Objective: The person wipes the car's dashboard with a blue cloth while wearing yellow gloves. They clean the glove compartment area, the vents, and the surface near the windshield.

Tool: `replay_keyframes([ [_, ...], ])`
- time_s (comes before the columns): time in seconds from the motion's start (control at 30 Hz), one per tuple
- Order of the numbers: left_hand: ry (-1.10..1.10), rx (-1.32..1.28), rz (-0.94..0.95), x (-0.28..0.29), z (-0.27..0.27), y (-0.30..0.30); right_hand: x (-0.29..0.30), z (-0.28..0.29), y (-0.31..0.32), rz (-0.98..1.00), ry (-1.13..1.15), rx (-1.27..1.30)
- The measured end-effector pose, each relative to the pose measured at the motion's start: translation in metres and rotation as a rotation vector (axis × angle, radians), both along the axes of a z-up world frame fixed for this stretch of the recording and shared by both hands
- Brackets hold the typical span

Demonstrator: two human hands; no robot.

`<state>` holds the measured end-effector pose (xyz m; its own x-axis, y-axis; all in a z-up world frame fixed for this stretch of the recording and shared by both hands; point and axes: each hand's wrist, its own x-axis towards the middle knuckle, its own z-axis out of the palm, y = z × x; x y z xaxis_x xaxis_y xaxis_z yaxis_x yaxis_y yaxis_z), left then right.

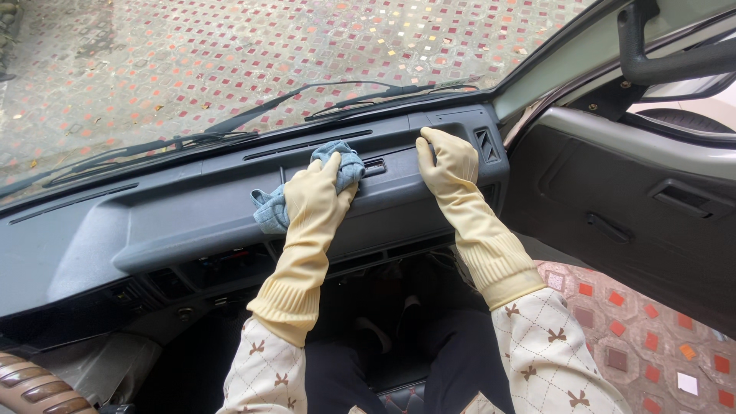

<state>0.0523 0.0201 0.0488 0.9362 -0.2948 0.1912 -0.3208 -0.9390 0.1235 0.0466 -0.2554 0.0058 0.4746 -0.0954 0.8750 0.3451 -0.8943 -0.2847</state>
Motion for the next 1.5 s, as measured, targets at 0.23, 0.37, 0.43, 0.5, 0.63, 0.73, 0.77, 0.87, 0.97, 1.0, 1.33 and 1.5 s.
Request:
replay_keyframes([
  [0.23, -0.689, -0.122, -0.425, -0.031, -0.033, 0.018, -0.006, 0.008, 0.002, 0.004, 0.004, 0.011],
  [0.37, -0.949, -0.142, -0.59, -0.032, -0.07, 0.037, -0.001, 0.0, 0.0, 0.005, -0.004, 0.032],
  [0.43, -0.959, -0.137, -0.604, -0.031, -0.073, 0.042, -0.002, 0.001, 0.001, 0.008, -0.005, 0.034],
  [0.5, -0.968, -0.132, -0.619, -0.032, -0.069, 0.046, -0.002, 0.002, 0.002, 0.011, -0.006, 0.036],
  [0.63, -0.902, -0.181, -0.631, -0.029, -0.041, 0.051, -0.002, 0.0, 0.0, 0.004, 0.002, 0.037],
  [0.73, -0.769, -0.172, -0.565, -0.023, -0.035, 0.06, -0.005, 0.002, 0.002, 0.009, 0.008, 0.036],
  [0.77, -0.707, -0.155, -0.502, -0.02, -0.035, 0.063, -0.005, 0.005, 0.003, 0.009, -0.002, 0.033],
  [0.87, -0.447, -0.136, -0.383, -0.019, -0.021, 0.068, -0.001, -0.002, -0.001, 0.017, 0.008, 0.043],
  [0.97, -0.38, -0.107, -0.203, -0.018, -0.005, 0.07, -0.005, 0.002, 0.001, 0.012, -0.002, 0.046],
  [1.0, -0.381, -0.107, -0.204, -0.012, -0.003, 0.07, -0.004, 0.002, 0.001, 0.011, -0.003, 0.046],
  [1.33, -0.251, -0.172, 0.062, 0.015, -0.002, 0.088, -0.007, 0.005, 0.003, 0.021, -0.002, 0.06],
  [1.5, -0.25, -0.081, 0.13, 0.012, -0.017, 0.085, -0.009, 0.008, 0.004, 0.023, 0.007, 0.061],
])
